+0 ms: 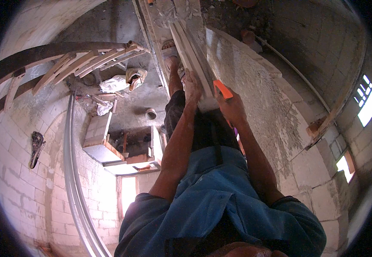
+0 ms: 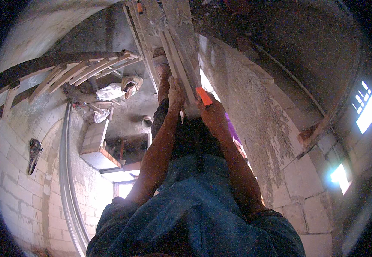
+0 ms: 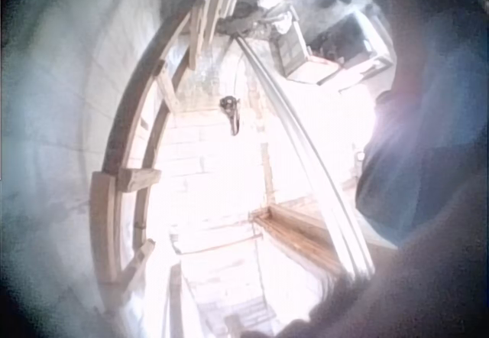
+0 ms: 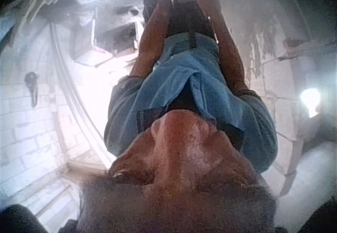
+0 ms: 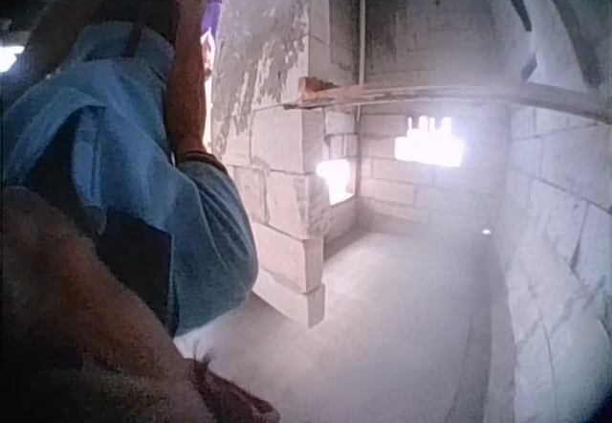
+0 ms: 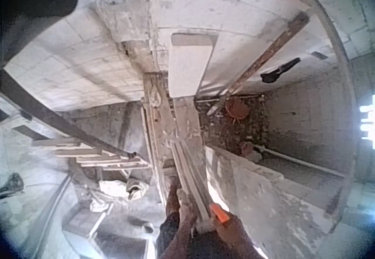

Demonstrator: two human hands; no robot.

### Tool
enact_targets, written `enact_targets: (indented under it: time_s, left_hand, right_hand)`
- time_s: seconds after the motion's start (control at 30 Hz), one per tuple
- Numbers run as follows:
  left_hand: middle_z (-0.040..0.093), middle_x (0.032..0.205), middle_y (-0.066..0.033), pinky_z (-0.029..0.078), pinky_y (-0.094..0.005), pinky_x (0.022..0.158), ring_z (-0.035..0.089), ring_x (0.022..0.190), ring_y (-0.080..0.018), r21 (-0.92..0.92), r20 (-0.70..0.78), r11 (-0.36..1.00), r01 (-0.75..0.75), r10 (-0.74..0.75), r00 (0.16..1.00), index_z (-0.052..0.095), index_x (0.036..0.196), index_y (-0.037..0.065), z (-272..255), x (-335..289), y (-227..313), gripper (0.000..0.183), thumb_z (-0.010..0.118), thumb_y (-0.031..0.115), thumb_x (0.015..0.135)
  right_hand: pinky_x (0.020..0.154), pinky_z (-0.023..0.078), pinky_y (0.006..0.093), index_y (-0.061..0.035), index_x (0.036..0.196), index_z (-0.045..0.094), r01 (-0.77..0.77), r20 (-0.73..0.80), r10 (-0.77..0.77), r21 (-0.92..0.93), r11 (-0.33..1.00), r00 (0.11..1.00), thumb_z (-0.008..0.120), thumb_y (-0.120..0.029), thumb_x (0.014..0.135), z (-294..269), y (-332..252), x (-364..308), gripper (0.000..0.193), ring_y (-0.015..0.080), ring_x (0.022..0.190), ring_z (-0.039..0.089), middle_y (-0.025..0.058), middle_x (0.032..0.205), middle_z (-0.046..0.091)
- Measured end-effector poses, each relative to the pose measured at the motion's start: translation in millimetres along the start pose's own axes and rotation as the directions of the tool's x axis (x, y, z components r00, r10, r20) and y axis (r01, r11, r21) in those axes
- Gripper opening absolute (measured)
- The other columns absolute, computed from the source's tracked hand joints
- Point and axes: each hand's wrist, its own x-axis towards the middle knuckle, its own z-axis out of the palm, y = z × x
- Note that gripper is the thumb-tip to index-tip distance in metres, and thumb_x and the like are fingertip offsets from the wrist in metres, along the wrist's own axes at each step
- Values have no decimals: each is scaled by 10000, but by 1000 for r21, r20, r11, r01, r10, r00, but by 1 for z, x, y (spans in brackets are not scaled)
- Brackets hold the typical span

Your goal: The person uses a hand saw to cut a large sheet of white plasterboard resting on a wooden scaffold. They saw through the material, lift the cut piece, and place it on the scaffold. The person then retrieves another sheet and repeats the cutting process.

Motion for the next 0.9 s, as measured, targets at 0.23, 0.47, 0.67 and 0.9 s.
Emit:
enact_targets:
  time_s: [0.23, 0.47, 0.67, 0.9]
  left_hand:
    - [320, 1564, -285, 320, -434, 1173, 353, 1436, -418, 115, -99, 979, -166, 177, 979, 227, 1543, -19, 10, 19, -41, 665, 263, 458, 1082]
    - [573, 1308, -319, 492, -422, 966, 627, 1141, -406, -24, -60, 998, -57, 56, 997, 181, 1587, 29, 0, -7, 1, 700, 269, 494, 1072]
    - [595, 1255, -305, 473, -451, 980, 620, 1113, -423, -119, -11, 993, -15, 14, 1000, 197, 1578, 19, 2, -13, 28, 670, 305, 447, 1074]
    - [546, 1301, -323, 426, -492, 1027, 550, 1185, -471, 57, -81, 998, 36, -31, 996, 235, 1566, 42, 4, 17, -40, 625, 356, 392, 1064]
  right_hand:
    - [998, 491, 467, -40, 1327, 581, -98, 82, 93, 66, 993, 992, 657, -246, 921, 2, -4, 5, 462, 419, 1179, 618, 247, 1203, 667]
    - [835, 532, 485, 26, 1163, 655, -37, 23, 42, -179, 983, 999, 595, -177, 906, 55, -13, 93, 333, 423, 1009, 695, 227, 1011, 722]
    - [837, 542, 477, 5, 1144, 667, -140, 115, 162, -177, 974, 980, 594, -221, 907, 80, 15, 196, 336, 430, 1016, 688, 248, 1001, 711]
    - [914, 524, 507, -48, 1220, 643, 69, 94, -60, -106, 992, 994, 589, -266, 917, 20, -8, 36, 378, 431, 1077, 656, 268, 1125, 681]
